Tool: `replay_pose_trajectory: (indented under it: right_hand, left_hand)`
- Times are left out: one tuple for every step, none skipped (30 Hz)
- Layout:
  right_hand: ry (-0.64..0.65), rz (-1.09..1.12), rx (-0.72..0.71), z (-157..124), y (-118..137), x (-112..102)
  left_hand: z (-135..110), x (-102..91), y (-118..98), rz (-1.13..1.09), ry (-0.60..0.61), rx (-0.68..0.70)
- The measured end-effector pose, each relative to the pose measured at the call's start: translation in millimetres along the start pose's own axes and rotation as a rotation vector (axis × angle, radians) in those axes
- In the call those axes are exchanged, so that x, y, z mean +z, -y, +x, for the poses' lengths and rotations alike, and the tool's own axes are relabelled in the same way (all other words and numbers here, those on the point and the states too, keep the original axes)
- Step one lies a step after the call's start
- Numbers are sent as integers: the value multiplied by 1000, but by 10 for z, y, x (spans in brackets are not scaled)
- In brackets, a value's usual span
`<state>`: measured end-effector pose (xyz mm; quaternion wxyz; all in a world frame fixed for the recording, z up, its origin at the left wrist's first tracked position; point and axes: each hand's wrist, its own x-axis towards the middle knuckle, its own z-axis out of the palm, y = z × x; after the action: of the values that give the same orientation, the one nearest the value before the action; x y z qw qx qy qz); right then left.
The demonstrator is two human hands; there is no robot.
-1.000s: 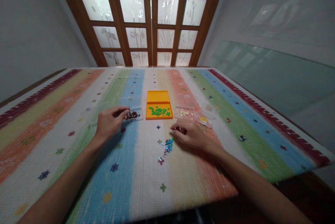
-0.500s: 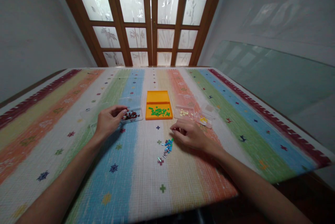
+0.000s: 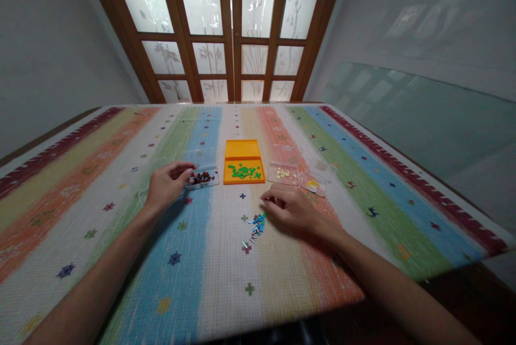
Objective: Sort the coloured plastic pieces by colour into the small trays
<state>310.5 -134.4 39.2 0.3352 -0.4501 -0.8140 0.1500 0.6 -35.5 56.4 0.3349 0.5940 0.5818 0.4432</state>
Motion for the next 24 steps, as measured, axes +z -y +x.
replay_pose_trajectory:
  right_hand:
    - [2, 1, 0, -1, 1, -2]
    - [3, 1, 1, -1, 2, -3]
    - [4, 0, -1, -1, 4, -5]
    - [4, -2, -3, -1, 4, -6]
    - [4, -4, -3, -1, 5, -6]
    - [6, -5, -4, -1, 5, -7]
    - [10, -6, -5, -2, 5, -7]
    - [11, -8, -6, -3, 4, -7]
    - [11, -12, -3, -4, 4, -7]
    - [11, -15, 0, -5, 4, -7]
    - [12, -19, 2, -6, 5, -7]
    - [9, -22, 6, -7, 5, -7]
    - [6, -25, 9, -7, 6, -7]
    - [5, -26, 8, -7, 6, -7]
    - [6, -25, 3, -6, 6, -6]
    - [4, -24, -2, -5, 4, -5]
    - [2, -23, -7, -3, 1, -5]
    - [3, -23, -10, -2, -3, -4]
    - [2, -24, -11, 0, -8, -4]
    - [-3, -29, -10, 1, -13, -4]
    - [-9, -36, -10, 2, -18, -5]
    - [-15, -43, -12, 4, -22, -6]
    - [-22, -48, -15, 5, -25, -7]
    - [-30, -52, -18, 7, -28, -9]
  left_hand:
    - [-4, -1, -4, -9, 3, -6]
    - [-7, -3, -6, -17, 3, -12]
    - [-9, -5, -6, -24, 2, -16]
    - [-9, -7, -6, -30, 3, -18]
    - [-7, -8, -4, -34, 3, -18]
    - [-5, -9, 0, -37, 2, -17]
    - [0, -11, 5, -38, 2, -16]
    - [5, -12, 12, -35, 4, -16]
    - [11, -15, 20, -28, 8, -15]
    - [18, -18, 29, -19, 14, -15]
    - [25, -22, 39, -7, 21, -12]
    - [31, -27, 50, 7, 28, -7]
    - [37, -32, 60, 23, 34, 1]
    - [41, -37, 67, 38, 37, 12]
    - [41, -40, 70, 48, 40, 23]
    - [36, -42, 67, 53, 41, 36]
    - [26, -41, 58, 53, 39, 50]
    - [8, -38, 40, 49, 34, 67]
    - [-17, -30, 16, 44, 27, 89]
    - [-51, -19, -16, 43, 20, 117]
    - [-92, -4, -52, 46, 21, 150]
    - [-139, 16, -91, 59, 37, 190]
    - [-191, 39, -130, 80, 69, 237]
    - [-246, 66, -166, 112, 122, 292]
